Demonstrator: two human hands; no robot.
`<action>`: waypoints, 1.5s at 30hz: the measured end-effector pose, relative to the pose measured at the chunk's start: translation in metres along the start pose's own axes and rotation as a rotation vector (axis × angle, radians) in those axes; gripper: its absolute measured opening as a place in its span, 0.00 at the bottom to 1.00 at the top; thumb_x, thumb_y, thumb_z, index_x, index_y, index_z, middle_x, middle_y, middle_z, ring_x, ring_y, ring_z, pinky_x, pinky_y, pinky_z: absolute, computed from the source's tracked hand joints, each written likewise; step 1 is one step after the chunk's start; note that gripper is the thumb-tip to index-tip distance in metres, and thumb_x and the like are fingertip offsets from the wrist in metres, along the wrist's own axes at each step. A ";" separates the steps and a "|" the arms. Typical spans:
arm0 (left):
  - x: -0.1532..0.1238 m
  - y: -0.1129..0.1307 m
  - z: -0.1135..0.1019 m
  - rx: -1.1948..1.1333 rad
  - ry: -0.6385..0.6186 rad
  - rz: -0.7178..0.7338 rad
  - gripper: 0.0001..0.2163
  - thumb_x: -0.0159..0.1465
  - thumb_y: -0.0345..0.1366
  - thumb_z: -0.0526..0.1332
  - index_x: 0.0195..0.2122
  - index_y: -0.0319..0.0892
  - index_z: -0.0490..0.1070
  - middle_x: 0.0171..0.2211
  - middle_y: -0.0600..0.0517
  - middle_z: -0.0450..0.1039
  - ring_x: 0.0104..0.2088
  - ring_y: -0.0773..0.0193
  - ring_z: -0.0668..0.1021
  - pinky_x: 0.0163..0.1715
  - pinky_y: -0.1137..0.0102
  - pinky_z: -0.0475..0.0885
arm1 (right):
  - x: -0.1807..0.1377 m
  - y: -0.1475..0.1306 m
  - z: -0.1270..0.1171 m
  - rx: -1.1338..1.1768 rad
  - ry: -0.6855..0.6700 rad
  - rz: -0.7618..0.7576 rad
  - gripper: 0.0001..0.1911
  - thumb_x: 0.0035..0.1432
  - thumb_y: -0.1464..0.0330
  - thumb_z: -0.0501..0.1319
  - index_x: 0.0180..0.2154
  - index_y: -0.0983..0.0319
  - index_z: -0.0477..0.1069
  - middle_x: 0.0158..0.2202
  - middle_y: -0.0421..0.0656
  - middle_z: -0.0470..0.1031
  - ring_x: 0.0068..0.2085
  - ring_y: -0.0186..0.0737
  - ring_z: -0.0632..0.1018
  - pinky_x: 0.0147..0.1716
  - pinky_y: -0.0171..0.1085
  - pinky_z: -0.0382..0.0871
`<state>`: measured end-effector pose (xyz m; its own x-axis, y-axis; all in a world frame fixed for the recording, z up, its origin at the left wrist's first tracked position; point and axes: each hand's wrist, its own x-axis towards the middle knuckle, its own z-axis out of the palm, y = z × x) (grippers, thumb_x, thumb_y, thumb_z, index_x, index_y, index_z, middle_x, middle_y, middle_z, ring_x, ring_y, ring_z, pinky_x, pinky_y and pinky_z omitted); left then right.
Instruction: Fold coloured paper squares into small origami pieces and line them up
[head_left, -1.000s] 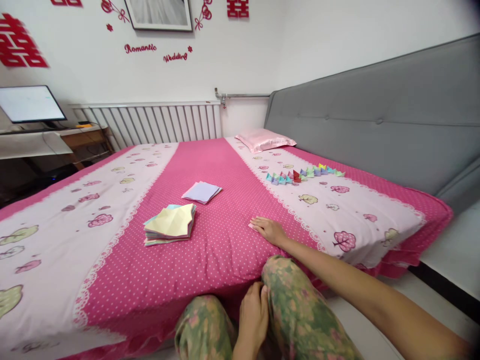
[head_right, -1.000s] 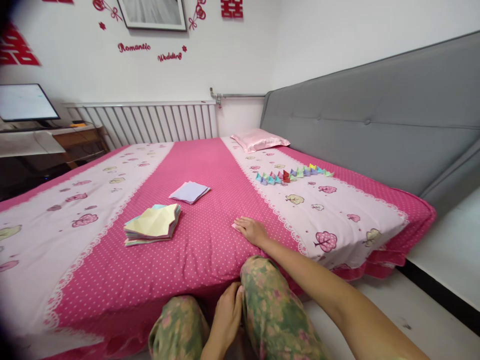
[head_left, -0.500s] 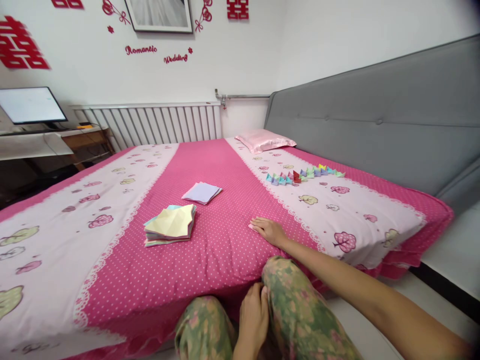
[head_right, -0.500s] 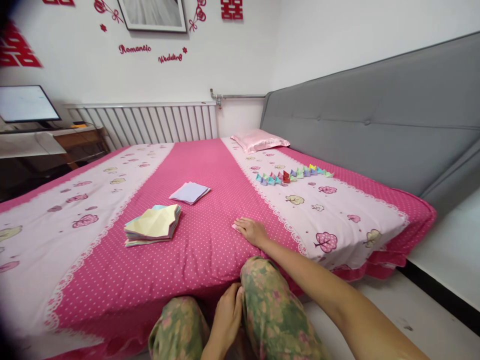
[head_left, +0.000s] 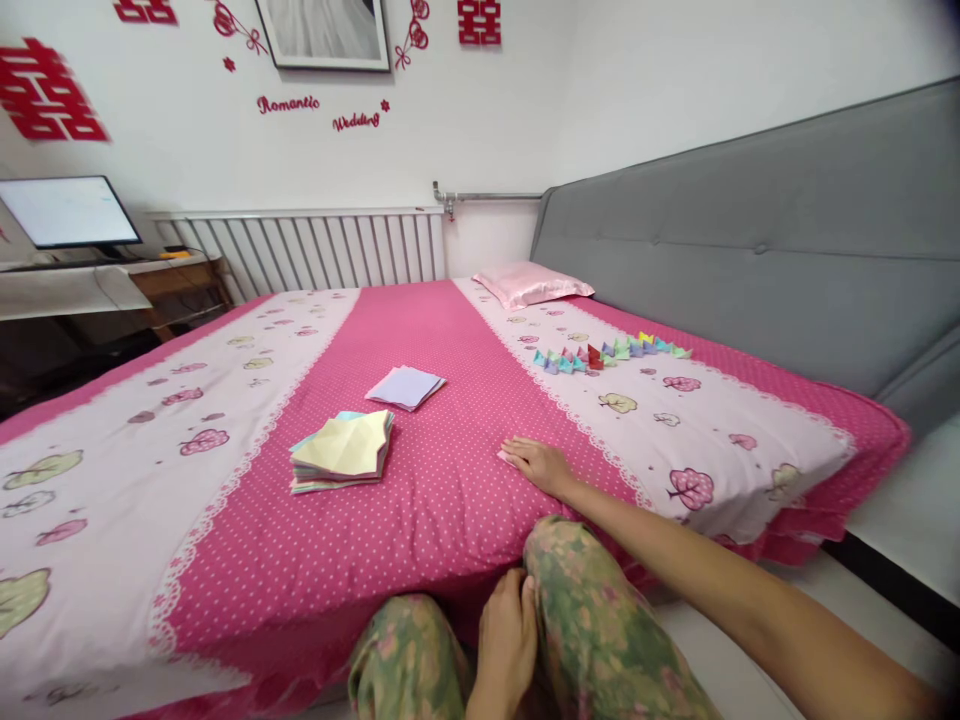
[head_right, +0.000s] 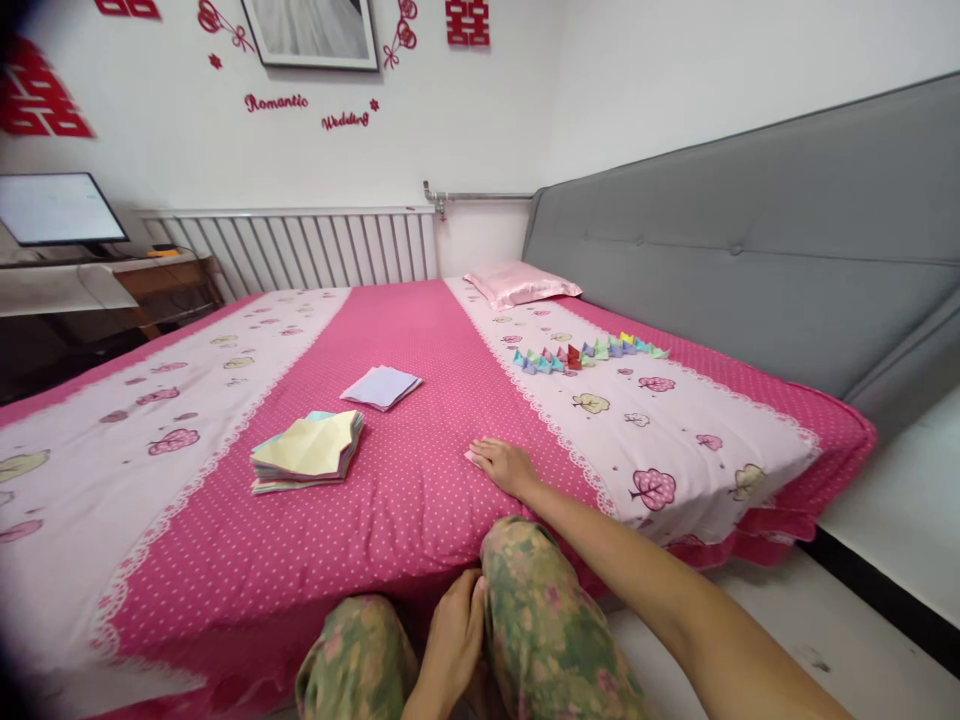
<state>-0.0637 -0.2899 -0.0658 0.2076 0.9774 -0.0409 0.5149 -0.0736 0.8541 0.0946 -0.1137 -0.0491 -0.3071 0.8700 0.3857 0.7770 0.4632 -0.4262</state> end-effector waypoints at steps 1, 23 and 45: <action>0.000 0.000 0.000 -0.001 0.001 -0.002 0.20 0.65 0.43 0.41 0.40 0.40 0.69 0.38 0.45 0.73 0.39 0.59 0.74 0.39 0.69 0.64 | 0.000 0.000 0.000 0.001 0.001 -0.001 0.17 0.61 0.58 0.49 0.48 0.52 0.70 0.49 0.36 0.72 0.53 0.38 0.70 0.54 0.42 0.62; 0.009 -0.012 0.003 -0.003 -0.038 -0.035 0.21 0.64 0.46 0.39 0.37 0.41 0.67 0.35 0.43 0.73 0.38 0.57 0.75 0.39 0.68 0.64 | 0.001 -0.010 -0.005 0.029 0.016 0.007 0.19 0.61 0.58 0.49 0.48 0.55 0.70 0.49 0.37 0.72 0.53 0.38 0.70 0.54 0.40 0.62; 0.009 -0.037 0.054 -0.264 0.070 -0.304 0.28 0.63 0.44 0.37 0.43 0.31 0.72 0.41 0.41 0.75 0.44 0.53 0.75 0.44 0.67 0.66 | -0.002 -0.007 -0.010 0.064 -0.022 0.028 0.20 0.62 0.56 0.47 0.49 0.53 0.69 0.50 0.36 0.72 0.54 0.37 0.69 0.55 0.40 0.61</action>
<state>-0.0360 -0.2890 -0.1255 0.0169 0.9584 -0.2849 0.3107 0.2657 0.9126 0.0953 -0.1203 -0.0382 -0.2984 0.8860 0.3550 0.7492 0.4479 -0.4879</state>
